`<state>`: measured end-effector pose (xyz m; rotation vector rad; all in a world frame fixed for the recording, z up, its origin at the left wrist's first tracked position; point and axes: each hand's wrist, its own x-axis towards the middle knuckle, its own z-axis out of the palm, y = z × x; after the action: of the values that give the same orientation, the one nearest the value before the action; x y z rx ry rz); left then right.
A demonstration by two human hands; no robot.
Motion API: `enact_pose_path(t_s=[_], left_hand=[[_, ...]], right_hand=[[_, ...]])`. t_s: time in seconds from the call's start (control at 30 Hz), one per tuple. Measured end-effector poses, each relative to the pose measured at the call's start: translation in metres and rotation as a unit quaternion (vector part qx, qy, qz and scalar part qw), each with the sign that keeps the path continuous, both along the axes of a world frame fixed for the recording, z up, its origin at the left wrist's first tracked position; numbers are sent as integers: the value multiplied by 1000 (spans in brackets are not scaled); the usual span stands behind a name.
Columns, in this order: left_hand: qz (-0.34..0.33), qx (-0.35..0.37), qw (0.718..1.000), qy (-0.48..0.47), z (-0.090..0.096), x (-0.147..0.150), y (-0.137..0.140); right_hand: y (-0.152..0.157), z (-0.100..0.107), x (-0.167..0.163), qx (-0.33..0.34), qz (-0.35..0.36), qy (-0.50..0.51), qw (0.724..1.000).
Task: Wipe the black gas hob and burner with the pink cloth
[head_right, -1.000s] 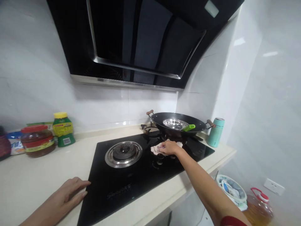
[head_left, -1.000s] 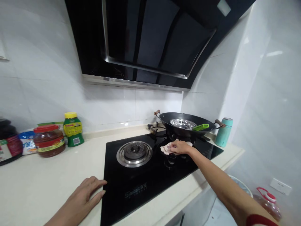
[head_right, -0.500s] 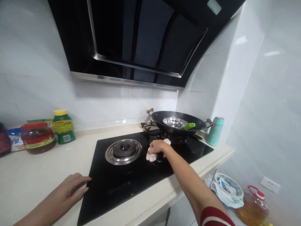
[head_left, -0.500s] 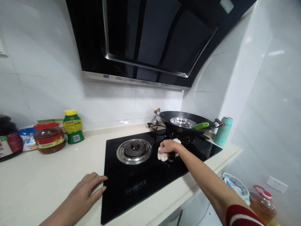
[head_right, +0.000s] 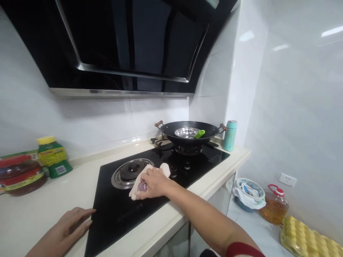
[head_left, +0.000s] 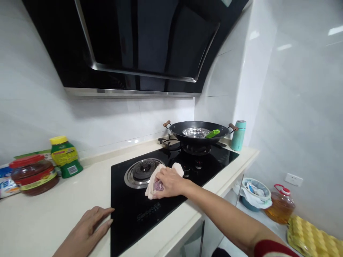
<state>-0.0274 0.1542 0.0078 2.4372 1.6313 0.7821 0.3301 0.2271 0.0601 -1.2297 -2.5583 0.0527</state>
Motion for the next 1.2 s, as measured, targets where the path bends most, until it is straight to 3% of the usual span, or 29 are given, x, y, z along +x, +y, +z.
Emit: enact_pose_path(t_s=[0.23,0.4,0.53,0.67,0.8,0.93,1.07,1.2], left_hand=[[2,3,1000,2,5,6,-5],[4,-8,1000,5,7,9,-9],[5,-12,1000,-3,5,12,-9],[5,-4,1000,-13,3,13,-8],[7,-1,1000,-5,3,12,-7],[7,-2,1000,6,6,12,-9],[8,0,1000,9,6,13,-11],[7,12,1000,4,1,12,-9]], right_hand=[[-60,-15,65,36,8,97,995],[-63,-28,127,25,-107,150,983],[-48,-25,159,6,-189,289,938],[-19,-8,152,28,-204,378,903],[17,2,122,47,-201,366,908],[39,1,107,-19,-197,307,931],[30,-5,120,-61,-217,239,945],[-8,-15,137,-39,-219,186,957]])
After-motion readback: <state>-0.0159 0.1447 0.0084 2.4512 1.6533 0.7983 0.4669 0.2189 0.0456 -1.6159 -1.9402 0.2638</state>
